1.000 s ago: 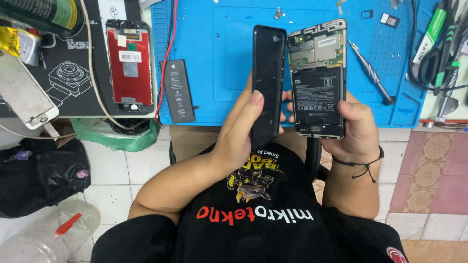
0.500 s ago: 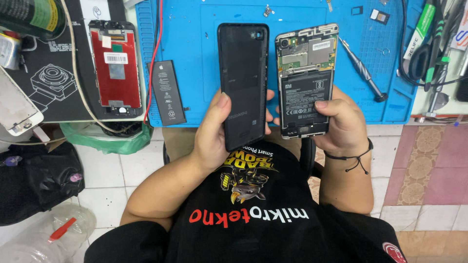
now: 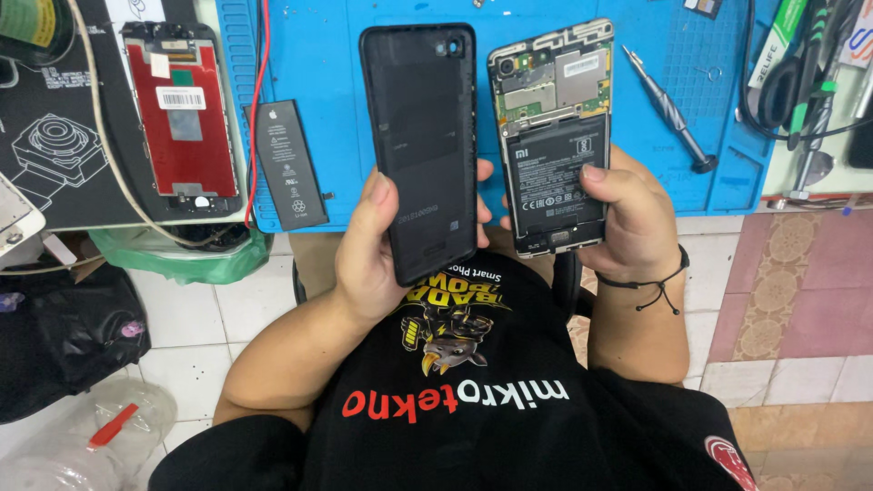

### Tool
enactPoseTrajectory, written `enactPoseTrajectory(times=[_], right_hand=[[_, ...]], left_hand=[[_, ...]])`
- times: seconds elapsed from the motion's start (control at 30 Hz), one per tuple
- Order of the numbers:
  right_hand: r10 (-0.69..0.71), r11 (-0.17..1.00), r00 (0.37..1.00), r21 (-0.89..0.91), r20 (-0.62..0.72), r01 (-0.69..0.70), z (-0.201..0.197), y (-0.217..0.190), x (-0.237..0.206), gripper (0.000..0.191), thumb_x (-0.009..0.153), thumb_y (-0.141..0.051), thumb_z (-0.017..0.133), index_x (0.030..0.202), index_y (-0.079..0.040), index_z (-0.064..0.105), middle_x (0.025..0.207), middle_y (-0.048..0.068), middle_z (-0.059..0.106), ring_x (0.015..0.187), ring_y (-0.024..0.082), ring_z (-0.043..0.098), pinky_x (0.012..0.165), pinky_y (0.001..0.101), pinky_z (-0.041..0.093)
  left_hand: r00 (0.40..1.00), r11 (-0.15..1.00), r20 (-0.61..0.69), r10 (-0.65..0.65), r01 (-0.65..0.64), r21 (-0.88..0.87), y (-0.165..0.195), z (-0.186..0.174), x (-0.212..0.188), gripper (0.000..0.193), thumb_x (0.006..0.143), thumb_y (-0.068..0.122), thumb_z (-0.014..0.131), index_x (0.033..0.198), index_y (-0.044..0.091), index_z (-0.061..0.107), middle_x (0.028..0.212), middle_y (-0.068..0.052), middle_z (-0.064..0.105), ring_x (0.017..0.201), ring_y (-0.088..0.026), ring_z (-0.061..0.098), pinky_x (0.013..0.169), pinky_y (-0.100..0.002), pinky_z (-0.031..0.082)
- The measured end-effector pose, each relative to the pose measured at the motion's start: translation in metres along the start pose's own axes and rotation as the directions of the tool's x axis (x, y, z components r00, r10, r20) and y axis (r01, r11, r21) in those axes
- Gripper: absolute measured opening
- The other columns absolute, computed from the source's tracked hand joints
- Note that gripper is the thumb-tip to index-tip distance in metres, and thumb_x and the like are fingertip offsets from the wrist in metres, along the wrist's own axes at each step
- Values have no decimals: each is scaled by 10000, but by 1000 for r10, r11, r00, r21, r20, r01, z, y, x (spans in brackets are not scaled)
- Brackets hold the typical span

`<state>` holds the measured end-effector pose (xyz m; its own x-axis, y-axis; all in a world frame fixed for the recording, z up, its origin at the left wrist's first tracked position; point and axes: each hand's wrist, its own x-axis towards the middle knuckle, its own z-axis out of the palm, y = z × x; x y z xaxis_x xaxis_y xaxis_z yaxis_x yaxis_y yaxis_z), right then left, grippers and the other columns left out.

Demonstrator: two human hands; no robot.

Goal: The person reassembles a smartphone at a repair bench, pressing the screen assembly onto the frame and running a fingernail along the edges to seat it. They then pry open the back cover, lift out the internal battery, and set the opened phone body on the mat.

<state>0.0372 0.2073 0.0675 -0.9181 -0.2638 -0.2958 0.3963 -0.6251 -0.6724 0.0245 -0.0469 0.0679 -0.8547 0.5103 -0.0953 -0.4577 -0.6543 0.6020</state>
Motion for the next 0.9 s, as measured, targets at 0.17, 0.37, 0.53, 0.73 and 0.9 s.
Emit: enactPoseTrajectory(times=[0.17, 0.37, 0.53, 0.73, 0.9], right_hand=[[-11, 996, 998, -84, -66, 6, -5, -2, -3, 514, 1047, -221, 609, 1414, 127, 518, 1264, 238, 677, 1034, 313, 732, 887, 421, 633], [59, 680, 998, -732, 14, -30, -8, -43, 17, 452, 978, -116, 717, 1372, 73, 603, 1191, 102, 717, 1042, 108, 675, 896, 239, 558], [159, 348, 983, -937, 89, 29, 3, -65, 50, 457, 909, -139, 770, 1336, -14, 664, 1116, 51, 756, 952, 82, 664, 808, 238, 563], [17, -329, 927, -873, 375, 359, 18, -61, 57, 420, 945, -231, 852, 1325, -106, 724, 947, 126, 660, 874, 281, 635, 813, 392, 506], [-137, -477, 851, -787, 507, 392, 27, -44, 42, 371, 911, -161, 823, 1247, -43, 720, 1057, 120, 648, 972, 332, 597, 891, 433, 467]], left_hand=[[1000, 1000, 2, 7, -7, 9, 1, -1, 0, 602, 1136, 396, 362, 1546, -46, 367, 1446, -302, 541, 1042, -290, 663, 918, -426, 573], [998, 996, -35, 60, -58, 67, 11, -3, -8, 627, 1133, 444, 368, 1477, -78, 417, 1405, -307, 569, 1011, -287, 672, 890, -413, 579], [995, 993, -48, 84, -80, 89, 18, -6, -18, 679, 1153, 498, 353, 1447, -101, 478, 1323, -303, 611, 991, -294, 685, 919, -404, 579], [992, 990, -72, 99, -90, 111, 20, -5, -22, 682, 1138, 503, 337, 1434, -96, 473, 1360, -296, 607, 997, -297, 684, 896, -412, 589], [994, 992, -76, 79, -71, 106, 23, -2, -23, 736, 1146, 549, 301, 1448, -97, 480, 1358, -294, 600, 1008, -294, 682, 920, -406, 582]])
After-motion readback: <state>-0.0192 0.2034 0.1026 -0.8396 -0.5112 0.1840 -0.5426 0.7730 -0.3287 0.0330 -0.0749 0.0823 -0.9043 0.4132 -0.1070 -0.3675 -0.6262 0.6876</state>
